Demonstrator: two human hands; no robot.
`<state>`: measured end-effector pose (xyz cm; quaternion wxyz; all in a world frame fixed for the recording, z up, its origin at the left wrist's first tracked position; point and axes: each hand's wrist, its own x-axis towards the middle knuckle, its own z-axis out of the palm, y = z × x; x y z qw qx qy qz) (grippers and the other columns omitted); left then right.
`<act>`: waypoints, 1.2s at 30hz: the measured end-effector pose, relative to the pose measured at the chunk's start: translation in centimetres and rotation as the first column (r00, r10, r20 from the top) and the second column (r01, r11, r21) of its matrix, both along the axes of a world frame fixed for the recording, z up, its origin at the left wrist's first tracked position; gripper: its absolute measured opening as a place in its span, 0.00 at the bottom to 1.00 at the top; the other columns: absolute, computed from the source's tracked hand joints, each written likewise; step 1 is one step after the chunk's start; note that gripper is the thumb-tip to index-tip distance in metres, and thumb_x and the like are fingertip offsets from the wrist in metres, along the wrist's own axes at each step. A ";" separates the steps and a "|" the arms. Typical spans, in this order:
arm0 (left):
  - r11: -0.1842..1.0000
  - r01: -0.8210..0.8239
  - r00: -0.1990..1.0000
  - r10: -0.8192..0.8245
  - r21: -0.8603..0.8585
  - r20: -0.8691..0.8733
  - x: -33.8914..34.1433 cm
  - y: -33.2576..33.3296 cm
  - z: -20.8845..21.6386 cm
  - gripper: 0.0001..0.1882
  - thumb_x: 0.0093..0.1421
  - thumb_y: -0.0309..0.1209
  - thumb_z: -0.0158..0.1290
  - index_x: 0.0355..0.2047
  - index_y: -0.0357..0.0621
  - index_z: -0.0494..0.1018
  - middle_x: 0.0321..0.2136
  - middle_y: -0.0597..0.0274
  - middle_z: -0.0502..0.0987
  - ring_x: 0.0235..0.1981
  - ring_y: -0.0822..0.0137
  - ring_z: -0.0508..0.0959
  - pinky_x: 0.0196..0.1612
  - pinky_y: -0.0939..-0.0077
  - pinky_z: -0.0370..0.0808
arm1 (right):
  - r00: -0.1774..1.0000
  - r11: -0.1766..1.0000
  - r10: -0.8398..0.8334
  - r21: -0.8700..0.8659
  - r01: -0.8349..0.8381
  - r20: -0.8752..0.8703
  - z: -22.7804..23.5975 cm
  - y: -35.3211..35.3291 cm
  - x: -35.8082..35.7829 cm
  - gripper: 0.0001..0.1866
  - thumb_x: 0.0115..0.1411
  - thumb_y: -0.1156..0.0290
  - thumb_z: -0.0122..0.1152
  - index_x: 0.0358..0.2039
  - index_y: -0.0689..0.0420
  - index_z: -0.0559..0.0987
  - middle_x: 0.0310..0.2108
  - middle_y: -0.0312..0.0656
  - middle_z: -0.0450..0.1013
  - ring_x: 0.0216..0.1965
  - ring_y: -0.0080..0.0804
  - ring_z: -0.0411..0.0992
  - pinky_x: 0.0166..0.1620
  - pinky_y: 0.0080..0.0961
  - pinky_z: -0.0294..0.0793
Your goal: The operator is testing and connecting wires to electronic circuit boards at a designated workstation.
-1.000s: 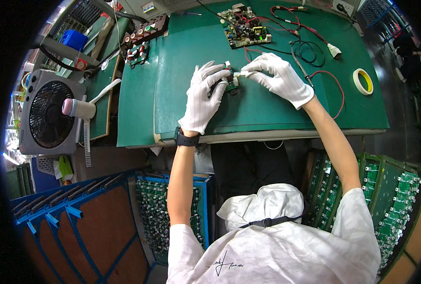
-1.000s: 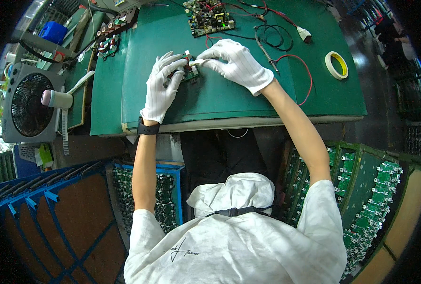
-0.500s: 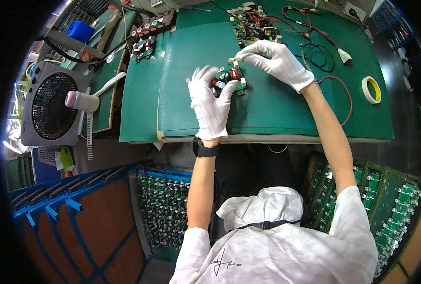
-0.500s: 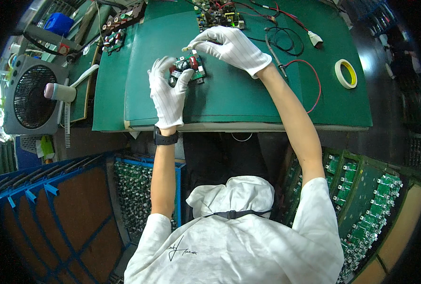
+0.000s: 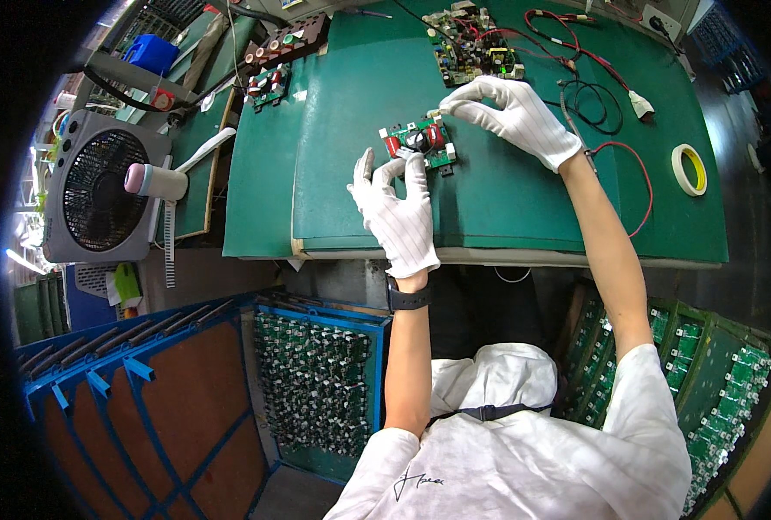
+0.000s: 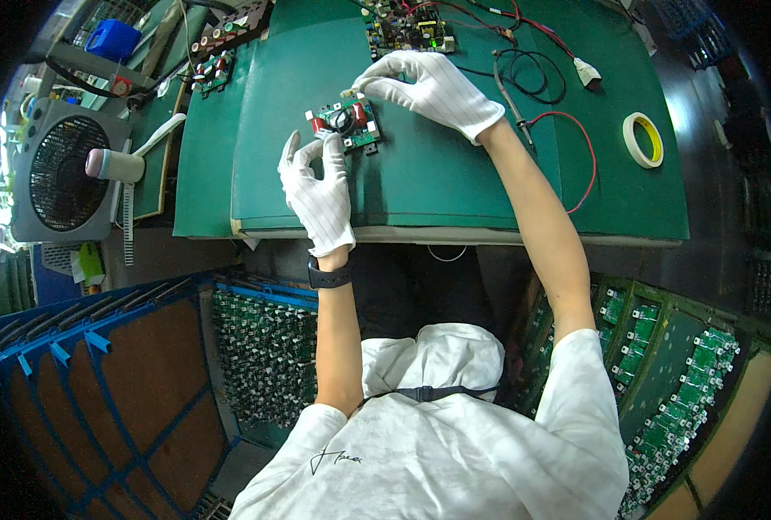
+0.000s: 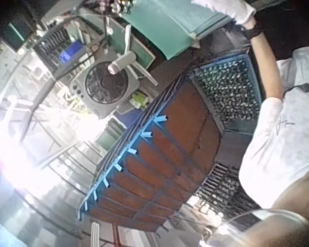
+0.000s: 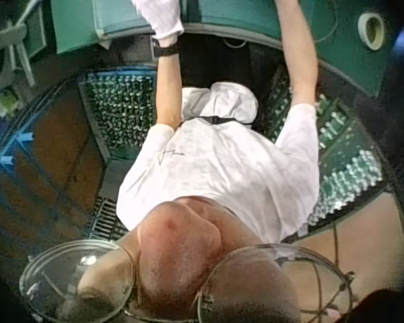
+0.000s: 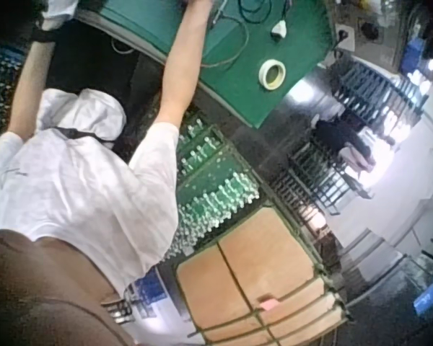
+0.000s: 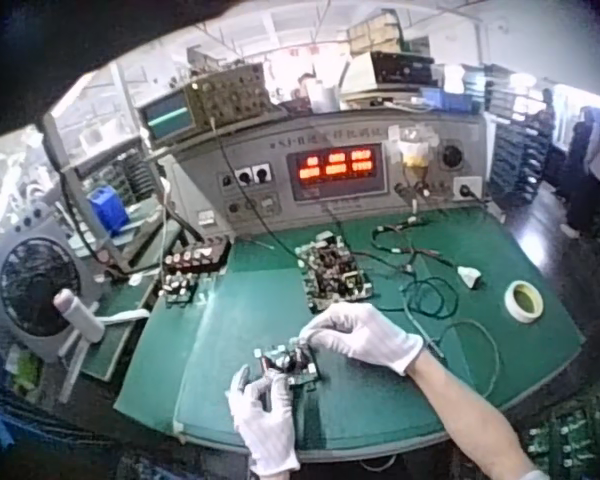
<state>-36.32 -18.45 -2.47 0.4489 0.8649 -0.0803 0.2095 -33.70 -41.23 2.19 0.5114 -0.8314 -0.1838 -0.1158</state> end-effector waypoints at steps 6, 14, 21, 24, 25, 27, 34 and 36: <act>0.997 -0.066 0.997 0.067 -0.047 0.027 -0.2 -1.3 0.4 0.15 0.66 0.38 0.63 0.43 0.38 0.82 0.54 0.41 0.77 0.61 0.48 0.74 0.63 0.57 0.69 | 0.999 0.999 0.014 0.047 -0.016 0.047 -0.7 0.4 -0.1 0.14 0.68 0.61 0.65 0.46 0.59 0.85 0.41 0.41 0.83 0.44 0.30 0.80 0.51 0.27 0.78; 0.964 0.150 0.985 -0.164 -0.219 -0.048 1.4 0.1 2.2 0.12 0.67 0.32 0.60 0.45 0.36 0.80 0.57 0.43 0.76 0.59 0.52 0.77 0.62 0.60 0.71 | 1.000 0.998 -0.003 0.064 0.002 0.008 0.0 -0.9 -0.9 0.16 0.69 0.61 0.65 0.48 0.59 0.84 0.45 0.38 0.82 0.48 0.25 0.77 0.54 0.26 0.75; 0.793 0.372 0.791 -0.543 -0.482 -0.282 5.5 3.6 7.6 0.22 0.71 0.35 0.57 0.56 0.28 0.75 0.51 0.53 0.81 0.51 0.68 0.79 0.61 0.73 0.71 | 0.997 0.997 -0.077 0.031 0.077 0.007 0.2 -1.0 -0.9 0.14 0.70 0.62 0.64 0.47 0.59 0.85 0.42 0.37 0.83 0.45 0.23 0.78 0.52 0.24 0.76; 0.720 0.533 0.672 -0.679 -0.444 -0.295 7.8 4.0 9.7 0.26 0.71 0.38 0.56 0.59 0.28 0.73 0.50 0.54 0.81 0.54 0.67 0.78 0.63 0.72 0.69 | 0.998 0.991 -0.069 0.112 0.069 -0.003 0.7 -1.0 -1.2 0.14 0.70 0.62 0.64 0.47 0.59 0.85 0.42 0.36 0.83 0.45 0.22 0.77 0.52 0.24 0.76; 0.700 0.572 0.640 -0.707 -0.428 -0.300 8.3 3.9 10.2 0.26 0.71 0.39 0.56 0.60 0.28 0.73 0.51 0.53 0.81 0.54 0.67 0.78 0.63 0.72 0.69 | 0.996 0.992 -0.087 0.095 0.087 -0.008 0.8 -1.1 -1.2 0.14 0.70 0.63 0.64 0.47 0.59 0.85 0.42 0.37 0.83 0.45 0.23 0.77 0.52 0.24 0.75; 0.633 0.655 0.538 -0.774 -0.412 -0.333 9.4 3.8 11.4 0.25 0.71 0.41 0.56 0.59 0.32 0.75 0.56 0.53 0.79 0.56 0.67 0.76 0.65 0.71 0.67 | 0.994 0.991 -0.105 0.076 0.106 -0.013 1.0 -1.2 -1.3 0.14 0.70 0.63 0.64 0.47 0.59 0.85 0.42 0.37 0.83 0.45 0.23 0.78 0.53 0.24 0.75; 0.312 0.897 0.120 -0.854 -0.313 -0.507 13.2 4.2 10.0 0.27 0.67 0.46 0.61 0.57 0.40 0.74 0.59 0.55 0.76 0.55 0.67 0.75 0.65 0.66 0.68 | 0.999 0.990 -0.054 0.130 0.055 -0.006 0.9 -0.8 -1.8 0.14 0.69 0.62 0.65 0.47 0.59 0.85 0.44 0.37 0.83 0.47 0.23 0.77 0.54 0.25 0.75; 0.290 0.936 0.113 -0.785 -0.201 -0.609 13.4 4.0 9.8 0.22 0.69 0.47 0.59 0.50 0.40 0.77 0.58 0.55 0.77 0.53 0.67 0.75 0.62 0.68 0.70 | 0.999 0.995 -0.028 0.100 0.026 0.022 0.8 -0.8 -1.8 0.14 0.69 0.62 0.66 0.47 0.58 0.85 0.44 0.37 0.83 0.47 0.23 0.77 0.55 0.25 0.75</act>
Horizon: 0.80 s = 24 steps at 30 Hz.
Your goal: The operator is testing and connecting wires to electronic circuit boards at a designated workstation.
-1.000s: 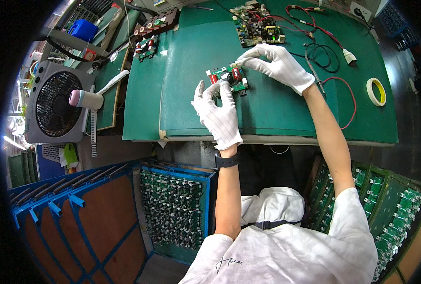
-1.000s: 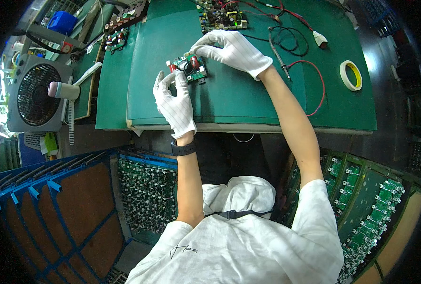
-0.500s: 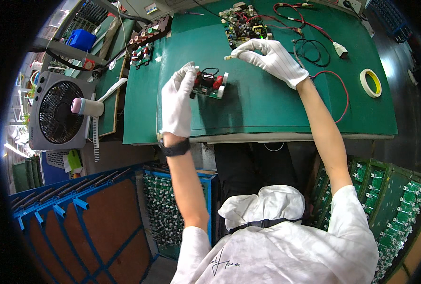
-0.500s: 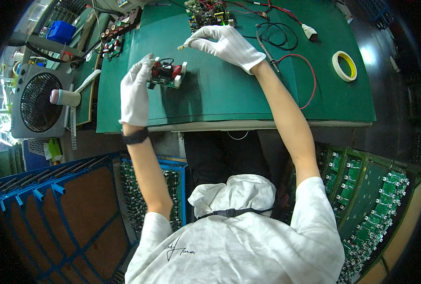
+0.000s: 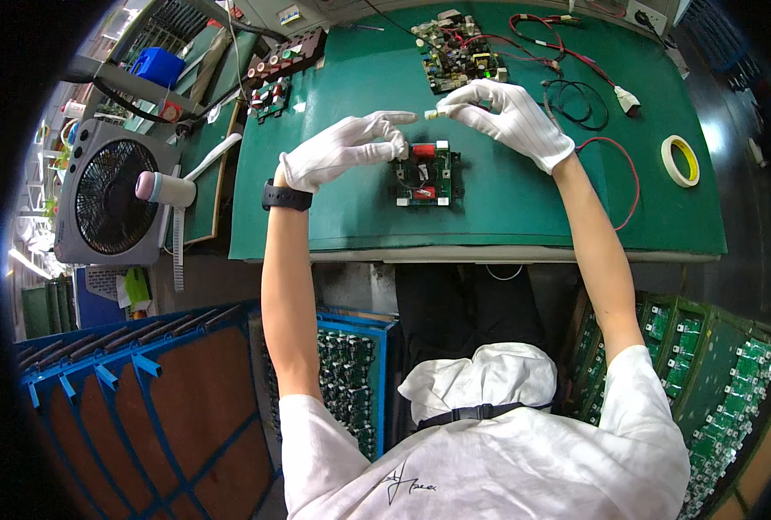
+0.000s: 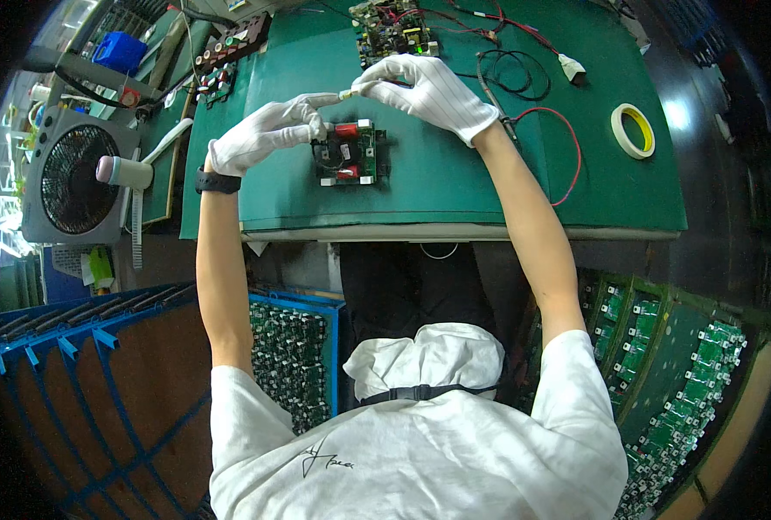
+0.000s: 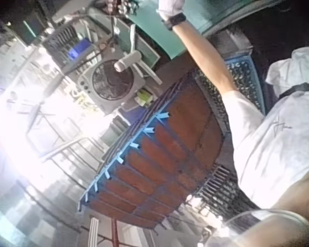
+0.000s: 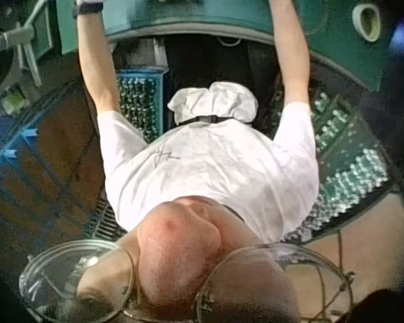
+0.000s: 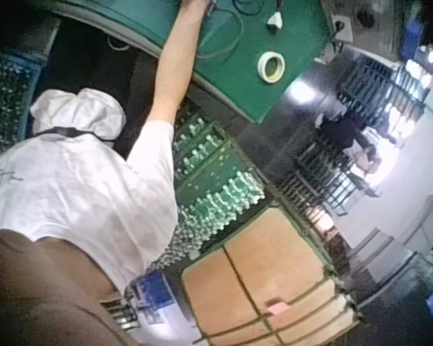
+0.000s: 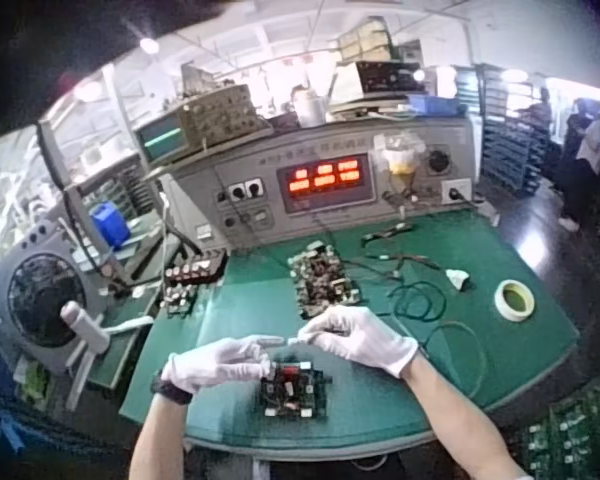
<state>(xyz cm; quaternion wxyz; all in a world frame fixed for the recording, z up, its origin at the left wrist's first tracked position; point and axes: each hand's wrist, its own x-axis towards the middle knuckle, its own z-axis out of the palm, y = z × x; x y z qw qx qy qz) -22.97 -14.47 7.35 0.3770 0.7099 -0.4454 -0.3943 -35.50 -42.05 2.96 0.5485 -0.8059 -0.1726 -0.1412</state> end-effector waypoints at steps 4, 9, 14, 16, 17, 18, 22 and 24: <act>0.992 0.051 0.963 -0.078 0.113 0.257 0.9 0.0 -0.8 0.28 0.70 0.50 0.55 0.55 0.36 0.77 0.56 0.50 0.80 0.54 0.57 0.79 0.58 0.63 0.74 | 0.989 0.980 0.027 -0.197 0.002 0.147 -0.6 0.7 0.3 0.11 0.65 0.65 0.67 0.44 0.55 0.86 0.40 0.41 0.82 0.40 0.35 0.79 0.48 0.31 0.77; 0.988 0.062 0.940 -0.106 0.144 0.323 1.3 -0.2 -0.9 0.31 0.69 0.53 0.55 0.60 0.39 0.76 0.56 0.47 0.79 0.55 0.54 0.80 0.60 0.63 0.74 | 0.962 0.933 0.067 -0.357 0.033 0.264 -1.0 1.2 0.5 0.11 0.62 0.68 0.69 0.45 0.54 0.85 0.34 0.41 0.80 0.37 0.36 0.76 0.44 0.32 0.76; 0.942 0.106 0.911 -0.221 0.319 0.349 1.6 -0.7 0.2 0.34 0.68 0.55 0.55 0.63 0.42 0.73 0.55 0.51 0.81 0.56 0.54 0.79 0.61 0.62 0.74 | 0.959 0.929 0.118 -0.370 -0.016 0.256 -1.4 1.8 0.9 0.10 0.62 0.70 0.68 0.45 0.54 0.86 0.32 0.41 0.78 0.35 0.38 0.75 0.42 0.33 0.76; 0.948 0.080 0.913 -0.194 0.308 0.358 1.1 -0.8 0.8 0.34 0.68 0.56 0.55 0.64 0.43 0.72 0.54 0.52 0.81 0.56 0.54 0.79 0.61 0.62 0.74 | 0.959 0.927 0.126 -0.374 -0.023 0.252 -1.2 2.2 1.0 0.11 0.62 0.70 0.68 0.45 0.54 0.86 0.31 0.41 0.78 0.35 0.37 0.75 0.42 0.33 0.76; 0.953 0.055 0.913 -0.169 0.298 0.371 0.8 -0.8 1.0 0.35 0.68 0.56 0.55 0.64 0.44 0.72 0.54 0.52 0.81 0.56 0.54 0.79 0.61 0.62 0.74 | 0.959 0.925 0.131 -0.378 -0.027 0.252 -1.2 2.3 1.0 0.11 0.62 0.70 0.69 0.45 0.54 0.86 0.31 0.41 0.77 0.34 0.37 0.75 0.42 0.33 0.75; 0.953 0.053 0.915 -0.166 0.297 0.369 0.6 -0.9 1.4 0.35 0.68 0.56 0.55 0.64 0.44 0.72 0.54 0.52 0.81 0.56 0.54 0.79 0.61 0.62 0.74 | 0.959 0.925 0.134 -0.379 -0.030 0.250 -1.2 2.3 1.0 0.11 0.62 0.70 0.69 0.45 0.54 0.86 0.31 0.41 0.77 0.34 0.37 0.75 0.42 0.33 0.75; 0.942 0.037 0.894 -0.180 0.333 0.410 0.4 -0.9 1.7 0.35 0.67 0.57 0.56 0.65 0.45 0.72 0.53 0.51 0.82 0.56 0.54 0.79 0.61 0.62 0.74 | 0.962 0.935 0.127 -0.352 -0.035 0.242 -1.3 2.4 1.2 0.10 0.63 0.69 0.68 0.45 0.53 0.86 0.31 0.41 0.79 0.36 0.36 0.75 0.43 0.32 0.75; 0.942 0.031 0.894 -0.175 0.334 0.412 0.6 -0.6 1.2 0.36 0.67 0.57 0.56 0.65 0.45 0.72 0.53 0.50 0.82 0.56 0.55 0.79 0.62 0.61 0.74 | 0.966 0.950 0.113 -0.310 -0.036 0.234 -1.0 2.3 1.1 0.10 0.64 0.67 0.68 0.45 0.52 0.86 0.33 0.40 0.80 0.37 0.35 0.76 0.45 0.32 0.76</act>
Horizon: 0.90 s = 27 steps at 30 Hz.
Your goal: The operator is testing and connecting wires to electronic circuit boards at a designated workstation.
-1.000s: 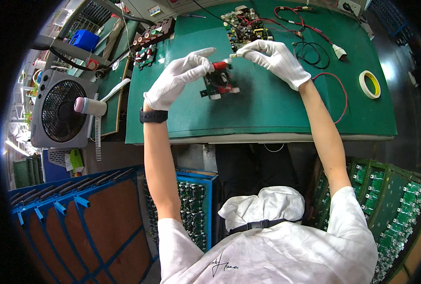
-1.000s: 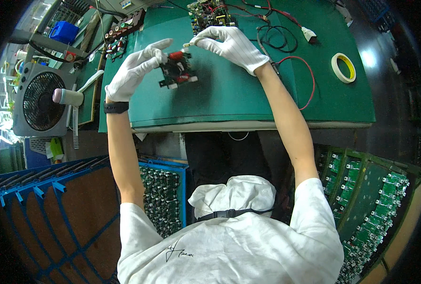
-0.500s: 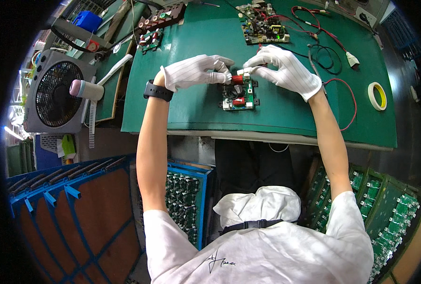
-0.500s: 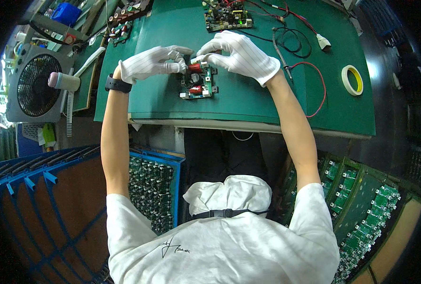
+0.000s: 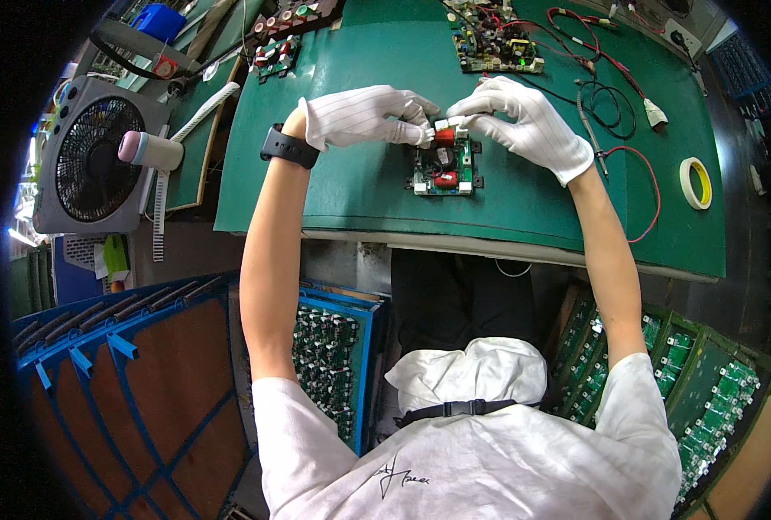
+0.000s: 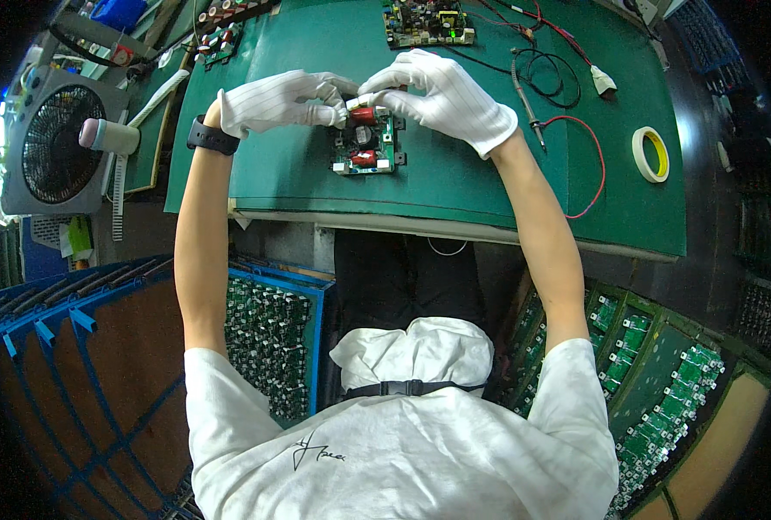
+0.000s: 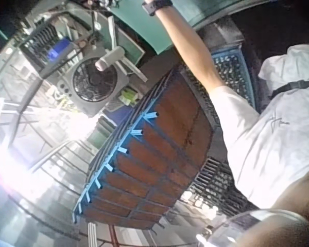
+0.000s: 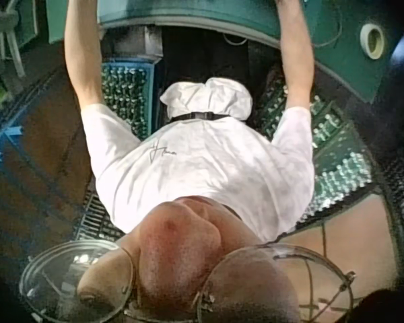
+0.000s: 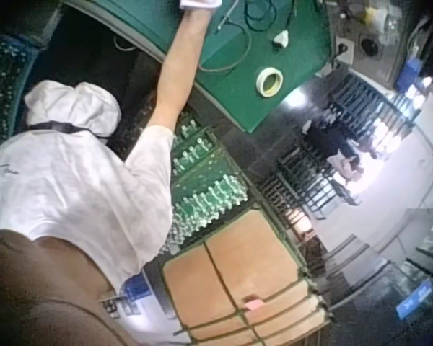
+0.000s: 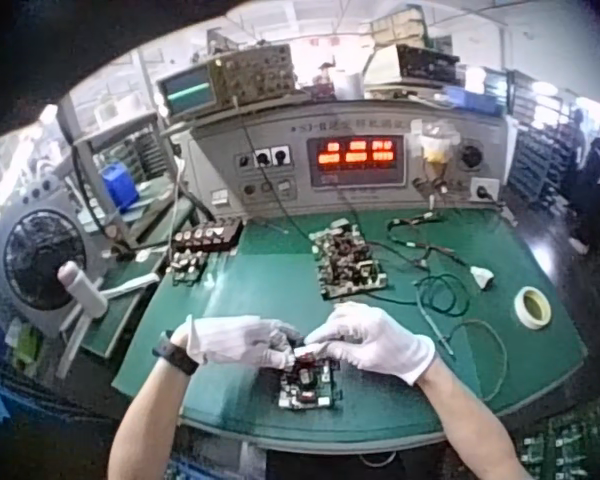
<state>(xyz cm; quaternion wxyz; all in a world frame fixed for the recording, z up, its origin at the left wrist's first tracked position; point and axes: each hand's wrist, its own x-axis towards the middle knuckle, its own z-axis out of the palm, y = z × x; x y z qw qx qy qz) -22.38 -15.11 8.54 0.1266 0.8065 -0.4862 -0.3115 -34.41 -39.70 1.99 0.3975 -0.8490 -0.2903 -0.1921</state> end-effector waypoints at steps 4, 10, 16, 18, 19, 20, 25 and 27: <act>1.000 -0.018 0.996 0.018 -0.010 -0.084 -0.7 -0.4 0.9 0.37 0.66 0.58 0.57 0.65 0.44 0.72 0.54 0.49 0.81 0.57 0.54 0.79 0.63 0.60 0.73 | 1.000 0.999 0.001 -0.037 0.000 0.016 -0.3 -0.3 0.1 0.11 0.64 0.66 0.68 0.46 0.52 0.86 0.34 0.39 0.80 0.36 0.34 0.76 0.44 0.31 0.76; 1.000 -0.012 0.996 0.014 0.022 -0.091 -0.6 -0.2 0.9 0.37 0.65 0.58 0.57 0.65 0.44 0.72 0.54 0.48 0.81 0.58 0.52 0.78 0.64 0.60 0.73 | 1.000 0.998 0.010 -0.062 -0.008 0.029 -0.7 -0.2 0.2 0.11 0.64 0.65 0.68 0.46 0.52 0.87 0.33 0.40 0.80 0.36 0.34 0.76 0.42 0.31 0.77; 1.000 -0.011 0.994 0.010 -0.008 -0.107 -0.6 -0.1 1.0 0.35 0.66 0.55 0.57 0.64 0.44 0.72 0.55 0.48 0.81 0.59 0.53 0.78 0.65 0.61 0.72 | 0.998 0.999 0.013 -0.047 -0.010 0.067 -0.8 -0.1 0.4 0.12 0.64 0.65 0.69 0.46 0.52 0.87 0.34 0.40 0.80 0.35 0.34 0.76 0.42 0.31 0.77; 0.999 -0.003 0.992 -0.001 -0.037 -0.126 -0.5 0.1 0.5 0.35 0.67 0.55 0.57 0.64 0.44 0.72 0.55 0.49 0.80 0.59 0.54 0.78 0.65 0.61 0.72 | 0.998 0.998 0.014 -0.059 -0.010 0.063 -0.7 0.0 0.4 0.12 0.63 0.65 0.69 0.46 0.52 0.87 0.34 0.39 0.80 0.36 0.34 0.76 0.42 0.31 0.77; 0.999 -0.007 0.994 0.001 -0.053 -0.110 -0.5 0.2 0.4 0.34 0.67 0.54 0.57 0.64 0.44 0.72 0.55 0.49 0.81 0.59 0.54 0.78 0.64 0.61 0.72 | 0.998 0.998 0.015 -0.058 -0.011 0.063 -0.6 0.0 0.3 0.12 0.63 0.65 0.69 0.46 0.52 0.87 0.34 0.39 0.80 0.36 0.34 0.76 0.42 0.31 0.77; 0.997 -0.010 0.996 0.003 -0.070 -0.094 -0.4 0.3 0.3 0.33 0.67 0.53 0.57 0.64 0.44 0.72 0.55 0.50 0.81 0.58 0.54 0.78 0.64 0.61 0.72 | 0.998 0.998 0.023 -0.066 -0.020 0.051 -0.4 0.0 0.3 0.12 0.63 0.66 0.69 0.46 0.52 0.87 0.33 0.39 0.80 0.35 0.34 0.76 0.42 0.30 0.77; 0.998 0.027 0.996 -0.032 -0.056 -0.086 -0.3 -0.1 0.1 0.33 0.68 0.53 0.56 0.64 0.44 0.73 0.54 0.51 0.81 0.57 0.55 0.79 0.63 0.62 0.73 | 0.996 0.997 0.042 -0.066 -0.037 0.079 -0.7 0.3 0.5 0.12 0.61 0.68 0.70 0.46 0.52 0.86 0.32 0.38 0.79 0.34 0.34 0.75 0.42 0.31 0.76; 0.998 0.027 0.996 -0.031 -0.056 -0.080 -0.5 -0.2 0.3 0.32 0.68 0.53 0.56 0.64 0.44 0.73 0.54 0.51 0.81 0.57 0.55 0.79 0.63 0.62 0.73 | 0.997 0.997 0.016 -0.077 -0.010 0.073 -0.8 0.2 0.4 0.13 0.61 0.69 0.70 0.46 0.51 0.86 0.32 0.38 0.78 0.33 0.35 0.75 0.42 0.31 0.75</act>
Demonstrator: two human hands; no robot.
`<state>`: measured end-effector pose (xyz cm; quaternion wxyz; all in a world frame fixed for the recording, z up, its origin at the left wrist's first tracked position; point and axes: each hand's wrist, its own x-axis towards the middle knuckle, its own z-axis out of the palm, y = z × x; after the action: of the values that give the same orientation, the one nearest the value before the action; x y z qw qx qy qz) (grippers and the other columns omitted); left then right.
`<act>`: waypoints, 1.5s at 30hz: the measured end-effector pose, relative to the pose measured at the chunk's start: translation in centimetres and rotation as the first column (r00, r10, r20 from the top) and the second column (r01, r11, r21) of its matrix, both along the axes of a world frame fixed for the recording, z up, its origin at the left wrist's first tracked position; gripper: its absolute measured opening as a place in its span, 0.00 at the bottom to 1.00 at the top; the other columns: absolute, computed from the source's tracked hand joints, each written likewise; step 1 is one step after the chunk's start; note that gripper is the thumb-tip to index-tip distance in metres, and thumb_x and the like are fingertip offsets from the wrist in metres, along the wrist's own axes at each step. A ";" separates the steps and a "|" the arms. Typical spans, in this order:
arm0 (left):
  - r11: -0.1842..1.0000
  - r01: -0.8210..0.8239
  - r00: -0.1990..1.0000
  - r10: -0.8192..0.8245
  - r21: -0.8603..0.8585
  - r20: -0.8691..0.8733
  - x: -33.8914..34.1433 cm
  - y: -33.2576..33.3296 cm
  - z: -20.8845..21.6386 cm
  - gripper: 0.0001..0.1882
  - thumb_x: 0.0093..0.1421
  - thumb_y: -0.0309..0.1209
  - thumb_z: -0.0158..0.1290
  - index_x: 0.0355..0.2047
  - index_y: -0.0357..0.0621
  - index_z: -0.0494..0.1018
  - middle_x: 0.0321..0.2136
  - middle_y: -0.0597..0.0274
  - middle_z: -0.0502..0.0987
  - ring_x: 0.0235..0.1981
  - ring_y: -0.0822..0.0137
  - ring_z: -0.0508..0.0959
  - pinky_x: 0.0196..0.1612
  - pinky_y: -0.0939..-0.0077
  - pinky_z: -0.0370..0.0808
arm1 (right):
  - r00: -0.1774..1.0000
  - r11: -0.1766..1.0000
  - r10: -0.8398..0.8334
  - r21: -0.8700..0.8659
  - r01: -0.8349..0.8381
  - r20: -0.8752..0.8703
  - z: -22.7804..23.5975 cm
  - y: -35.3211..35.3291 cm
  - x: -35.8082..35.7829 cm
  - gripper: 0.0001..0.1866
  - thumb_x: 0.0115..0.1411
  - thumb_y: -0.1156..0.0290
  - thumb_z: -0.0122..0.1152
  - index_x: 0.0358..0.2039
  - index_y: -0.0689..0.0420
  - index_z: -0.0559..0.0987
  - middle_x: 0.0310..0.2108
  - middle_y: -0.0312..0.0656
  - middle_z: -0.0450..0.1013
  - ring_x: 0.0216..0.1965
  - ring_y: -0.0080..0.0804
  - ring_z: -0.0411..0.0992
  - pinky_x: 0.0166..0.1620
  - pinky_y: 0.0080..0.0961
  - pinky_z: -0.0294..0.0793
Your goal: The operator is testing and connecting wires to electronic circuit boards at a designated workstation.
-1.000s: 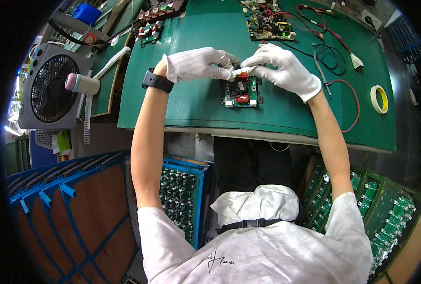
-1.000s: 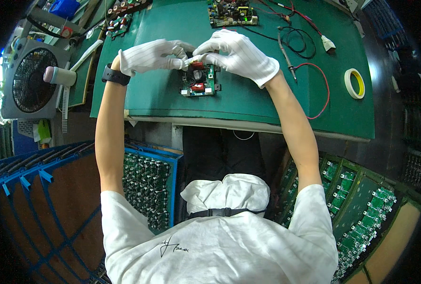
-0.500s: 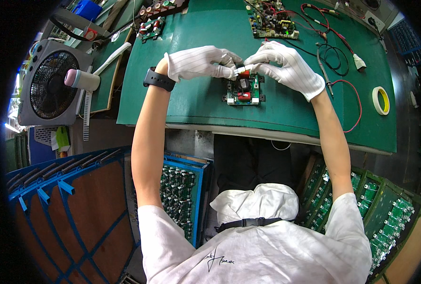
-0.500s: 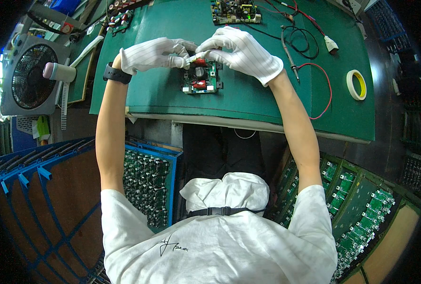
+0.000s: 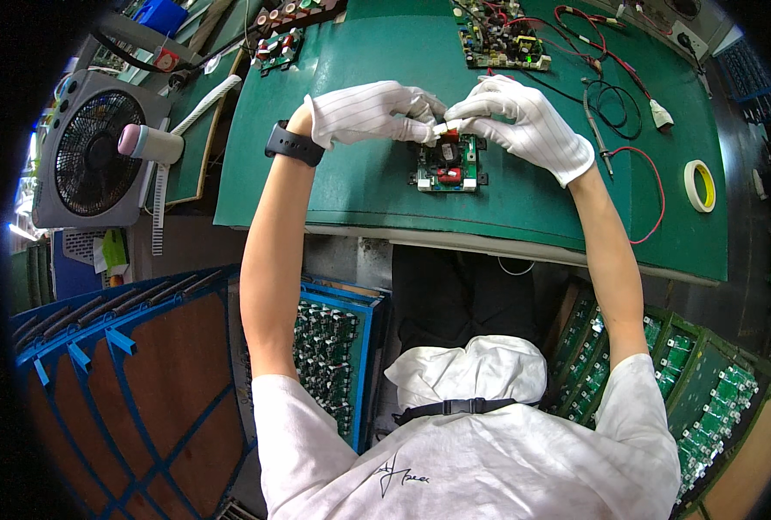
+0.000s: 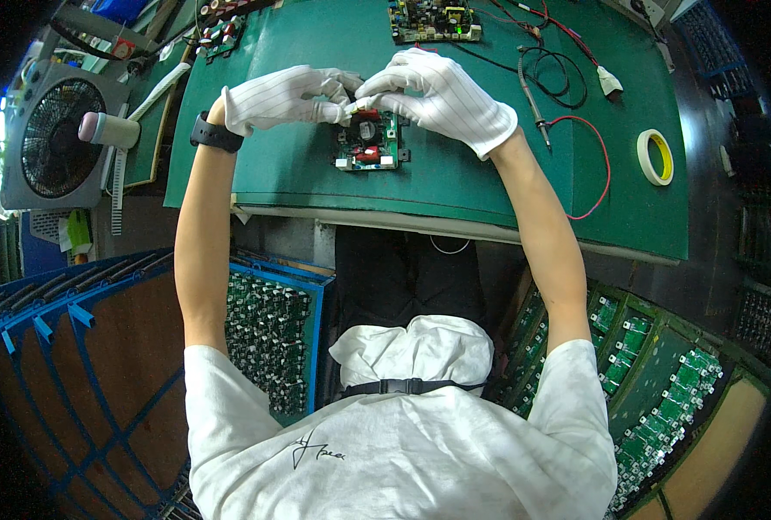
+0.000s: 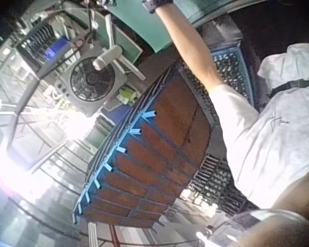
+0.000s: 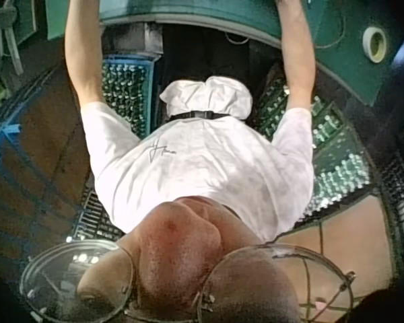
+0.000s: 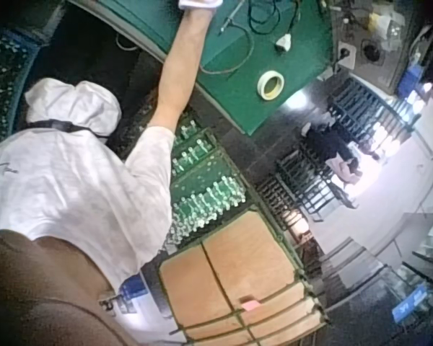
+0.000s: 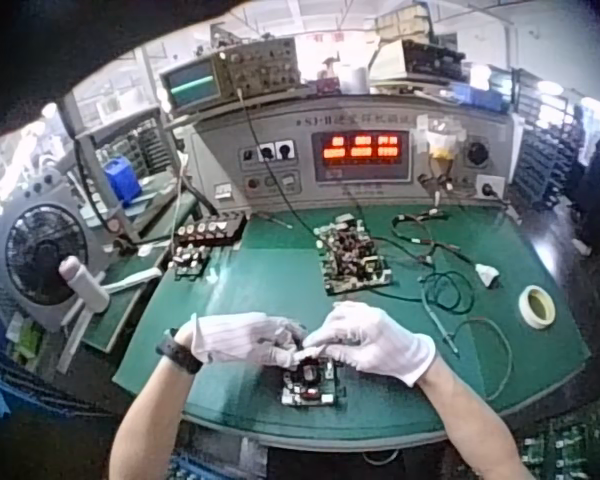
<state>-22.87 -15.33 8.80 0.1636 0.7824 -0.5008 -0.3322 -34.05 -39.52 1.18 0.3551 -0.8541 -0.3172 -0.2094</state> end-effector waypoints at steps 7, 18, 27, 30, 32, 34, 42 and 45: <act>0.992 -0.019 1.000 0.017 -0.121 -0.025 0.7 1.4 -2.2 0.31 0.67 0.53 0.58 0.62 0.43 0.74 0.52 0.53 0.82 0.55 0.57 0.79 0.62 0.62 0.73 | 1.000 0.999 0.020 0.036 -0.021 0.013 -0.1 0.5 0.3 0.13 0.60 0.69 0.71 0.45 0.50 0.87 0.30 0.39 0.78 0.33 0.35 0.75 0.40 0.31 0.75; 0.999 -0.024 0.998 0.022 -0.045 -0.063 0.0 0.8 -0.7 0.34 0.66 0.49 0.61 0.65 0.42 0.70 0.43 0.54 0.85 0.41 0.64 0.79 0.52 0.67 0.76 | 0.996 1.000 0.002 0.011 -0.003 0.085 -0.3 1.3 0.8 0.10 0.58 0.68 0.72 0.41 0.50 0.89 0.29 0.40 0.78 0.32 0.38 0.75 0.38 0.33 0.75; 0.995 -0.074 0.983 0.061 -0.067 -0.171 1.1 1.2 -2.6 0.30 0.67 0.47 0.61 0.62 0.40 0.74 0.50 0.51 0.83 0.47 0.65 0.79 0.55 0.67 0.75 | 0.991 0.999 -0.038 -0.007 0.039 0.129 -0.2 1.2 0.7 0.10 0.59 0.68 0.71 0.41 0.52 0.88 0.29 0.41 0.78 0.32 0.39 0.76 0.40 0.34 0.76; 0.944 -0.019 0.997 -0.006 -0.328 -0.075 2.1 2.3 -4.5 0.28 0.68 0.48 0.59 0.59 0.40 0.77 0.59 0.48 0.77 0.51 0.62 0.79 0.57 0.66 0.75 | 0.995 0.998 -0.055 -0.016 0.057 0.088 0.2 1.5 0.5 0.10 0.59 0.69 0.71 0.43 0.52 0.87 0.30 0.42 0.79 0.33 0.39 0.77 0.41 0.34 0.76; 0.949 -0.123 0.990 0.097 -0.289 -0.105 1.1 2.6 -3.6 0.32 0.64 0.59 0.59 0.52 0.42 0.81 0.67 0.48 0.69 0.67 0.49 0.69 0.67 0.57 0.69 | 0.994 0.998 -0.065 -0.014 0.066 0.088 -0.1 1.1 0.3 0.11 0.60 0.69 0.70 0.43 0.53 0.87 0.31 0.42 0.79 0.34 0.40 0.77 0.42 0.34 0.76; 0.934 -0.197 0.976 0.157 -0.298 -0.154 -0.1 3.7 -3.4 0.35 0.66 0.60 0.56 0.59 0.43 0.77 0.65 0.49 0.71 0.68 0.52 0.69 0.70 0.60 0.66 | 0.993 0.998 -0.066 -0.006 0.067 0.094 0.1 1.2 0.3 0.11 0.60 0.69 0.70 0.43 0.53 0.87 0.31 0.42 0.79 0.35 0.40 0.77 0.42 0.34 0.77; 0.755 -0.368 0.892 0.452 -0.543 0.024 -6.5 7.1 -6.8 0.29 0.62 0.40 0.64 0.59 0.39 0.74 0.58 0.46 0.76 0.63 0.52 0.74 0.67 0.62 0.67 | 0.984 0.984 -0.160 0.067 0.165 -0.081 3.0 -1.1 -2.1 0.17 0.66 0.64 0.66 0.53 0.57 0.83 0.49 0.46 0.80 0.51 0.40 0.77 0.57 0.35 0.76; 0.795 -0.307 0.882 0.444 -0.523 0.157 -8.5 7.7 -6.4 0.30 0.61 0.38 0.63 0.62 0.40 0.72 0.62 0.47 0.73 0.64 0.52 0.72 0.67 0.61 0.66 | 0.962 0.966 -0.256 0.002 0.257 0.099 4.4 -4.2 -3.9 0.17 0.67 0.62 0.65 0.53 0.54 0.83 0.44 0.45 0.82 0.47 0.42 0.81 0.50 0.33 0.81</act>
<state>-31.37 -7.64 2.39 0.3466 0.8383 -0.4182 -0.0464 -37.90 -43.76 5.57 0.3042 -0.8785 -0.2222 -0.2938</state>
